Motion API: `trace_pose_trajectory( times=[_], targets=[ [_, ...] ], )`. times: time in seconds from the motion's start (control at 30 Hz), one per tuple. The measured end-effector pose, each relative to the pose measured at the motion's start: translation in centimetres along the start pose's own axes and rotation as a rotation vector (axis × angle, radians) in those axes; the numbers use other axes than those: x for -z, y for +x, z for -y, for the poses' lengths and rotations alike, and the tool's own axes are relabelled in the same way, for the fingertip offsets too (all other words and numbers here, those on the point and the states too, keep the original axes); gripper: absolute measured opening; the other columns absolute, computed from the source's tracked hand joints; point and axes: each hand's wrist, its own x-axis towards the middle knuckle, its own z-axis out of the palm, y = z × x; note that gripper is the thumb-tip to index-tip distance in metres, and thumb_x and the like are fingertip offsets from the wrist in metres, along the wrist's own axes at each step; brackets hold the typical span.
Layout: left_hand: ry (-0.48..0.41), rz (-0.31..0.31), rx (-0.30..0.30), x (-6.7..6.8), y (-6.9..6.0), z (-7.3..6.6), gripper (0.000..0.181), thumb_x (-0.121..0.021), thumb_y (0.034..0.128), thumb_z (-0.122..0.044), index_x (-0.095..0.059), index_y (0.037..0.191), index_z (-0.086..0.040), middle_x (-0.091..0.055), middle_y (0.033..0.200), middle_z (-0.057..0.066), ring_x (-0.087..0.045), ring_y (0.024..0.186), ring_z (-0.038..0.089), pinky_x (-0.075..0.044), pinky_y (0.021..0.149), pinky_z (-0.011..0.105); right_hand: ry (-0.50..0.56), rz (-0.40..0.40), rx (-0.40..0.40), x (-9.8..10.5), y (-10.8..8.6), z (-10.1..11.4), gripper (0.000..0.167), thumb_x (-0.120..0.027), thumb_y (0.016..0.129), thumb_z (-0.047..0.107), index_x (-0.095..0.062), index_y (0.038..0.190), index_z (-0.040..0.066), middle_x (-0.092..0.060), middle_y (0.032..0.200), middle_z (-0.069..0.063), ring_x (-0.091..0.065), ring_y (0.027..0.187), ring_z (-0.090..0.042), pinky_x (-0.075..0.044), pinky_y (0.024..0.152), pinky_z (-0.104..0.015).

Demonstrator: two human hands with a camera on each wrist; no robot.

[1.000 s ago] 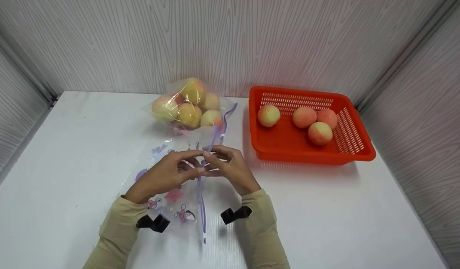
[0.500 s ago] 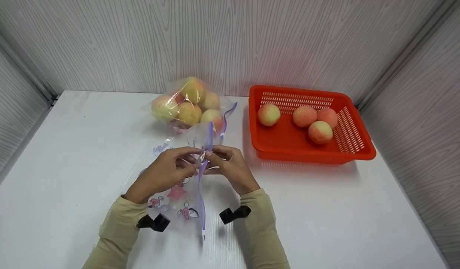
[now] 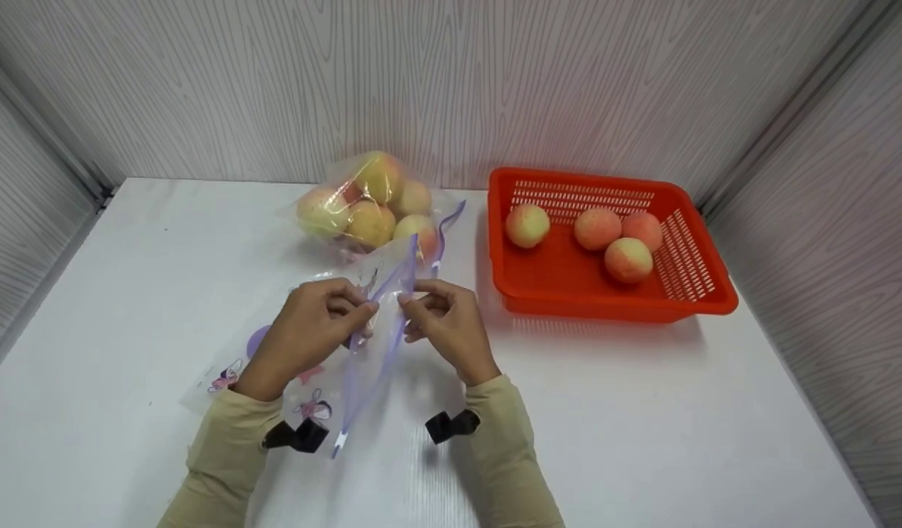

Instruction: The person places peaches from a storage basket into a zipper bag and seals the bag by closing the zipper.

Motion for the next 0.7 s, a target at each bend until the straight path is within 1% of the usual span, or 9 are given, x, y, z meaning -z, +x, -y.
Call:
trace_pose_trajectory(
  times=[0.07,0.17,0.27,0.33,0.4,0.47,0.5,0.6,0.7],
  targets=[
    [-0.019,-0.022,-0.004,0.7,-0.1,0.0,0.011,-0.068,0.0973,-0.014,-0.069,0.093,-0.004,-0.07,0.071,-0.001,-0.066,0.057,0.013,-0.057,0.055,0.028,-0.068,0.005,0.026,0.2,-0.1,0.3,0.021,-0.069,0.095,0.006,-0.071,0.113,-0.004,-0.069,0.082,-0.016,-0.064,0.063,-0.022,-0.062,0.064,-0.035],
    [-0.023,-0.069,-0.035,2.4,-0.5,0.2,0.01,-0.069,0.0956,-0.011,-0.068,0.089,-0.004,-0.069,0.069,-0.001,-0.065,0.056,0.014,-0.057,0.053,0.028,-0.175,-0.027,0.048,1.1,-0.1,0.4,0.017,-0.065,0.098,0.005,-0.073,0.11,-0.004,-0.064,0.077,-0.014,-0.058,0.06,-0.02,-0.058,0.056,-0.027],
    [0.017,-0.122,-0.082,4.1,-1.2,0.3,0.009,-0.071,0.0928,-0.007,-0.069,0.085,-0.004,-0.068,0.066,0.0,-0.064,0.054,0.013,-0.056,0.053,0.028,-0.287,-0.029,0.05,2.5,0.0,0.3,0.016,-0.063,0.099,0.006,-0.073,0.109,-0.002,-0.065,0.082,-0.017,-0.058,0.063,-0.021,-0.056,0.055,-0.025],
    [0.062,-0.145,-0.097,5.1,-1.5,0.4,0.007,-0.072,0.0905,-0.007,-0.072,0.084,-0.004,-0.07,0.069,0.0,-0.065,0.057,0.013,-0.058,0.056,0.028,-0.361,-0.008,0.072,3.3,0.1,0.2,0.014,-0.065,0.099,0.005,-0.073,0.107,-0.002,-0.067,0.084,-0.019,-0.061,0.064,-0.024,-0.057,0.055,-0.025],
    [0.091,-0.152,-0.092,5.9,-1.8,0.6,0.004,-0.074,0.088,-0.007,-0.075,0.085,-0.006,-0.072,0.074,0.001,-0.067,0.062,0.013,-0.06,0.06,0.029,-0.413,0.006,0.1,3.9,0.1,0.2,0.011,-0.068,0.097,0.004,-0.073,0.104,-0.003,-0.069,0.086,-0.02,-0.063,0.064,-0.027,-0.058,0.056,-0.025],
    [0.103,-0.152,-0.084,6.5,-2.0,0.9,0.003,-0.075,0.086,-0.007,-0.078,0.087,-0.007,-0.074,0.079,0.002,-0.069,0.067,0.013,-0.061,0.065,0.031,-0.449,0.006,0.133,4.4,0.1,0.1,0.008,-0.07,0.094,0.001,-0.074,0.101,-0.003,-0.069,0.083,-0.017,-0.063,0.063,-0.026,-0.059,0.057,-0.025],
    [0.109,-0.15,-0.081,6.8,-2.0,1.1,0.004,-0.076,0.0855,-0.006,-0.079,0.087,-0.008,-0.074,0.08,0.002,-0.07,0.07,0.014,-0.061,0.066,0.032,-0.463,0.01,0.137,4.6,0.1,0.1,0.008,-0.07,0.094,0.001,-0.074,0.1,-0.003,-0.069,0.083,-0.017,-0.063,0.064,-0.026,-0.059,0.059,-0.025],
    [0.103,-0.136,-0.089,7.3,-2.1,1.4,0.006,-0.077,0.0852,-0.005,-0.081,0.088,-0.008,-0.074,0.081,0.001,-0.07,0.071,0.014,-0.061,0.068,0.031,-0.486,0.012,0.143,5.2,0.0,0.3,0.008,-0.071,0.093,0.0,-0.075,0.099,-0.002,-0.069,0.083,-0.014,-0.061,0.063,-0.022,-0.059,0.061,-0.025],
    [0.098,-0.127,-0.098,7.7,-2.2,1.5,0.006,-0.077,0.0855,-0.005,-0.081,0.088,-0.008,-0.074,0.081,0.001,-0.069,0.072,0.014,-0.061,0.069,0.03,-0.491,0.0,0.174,5.4,-0.2,0.6,0.007,-0.072,0.092,0.001,-0.075,0.098,-0.001,-0.068,0.081,-0.012,-0.06,0.062,-0.021,-0.059,0.06,-0.024]
  ],
)
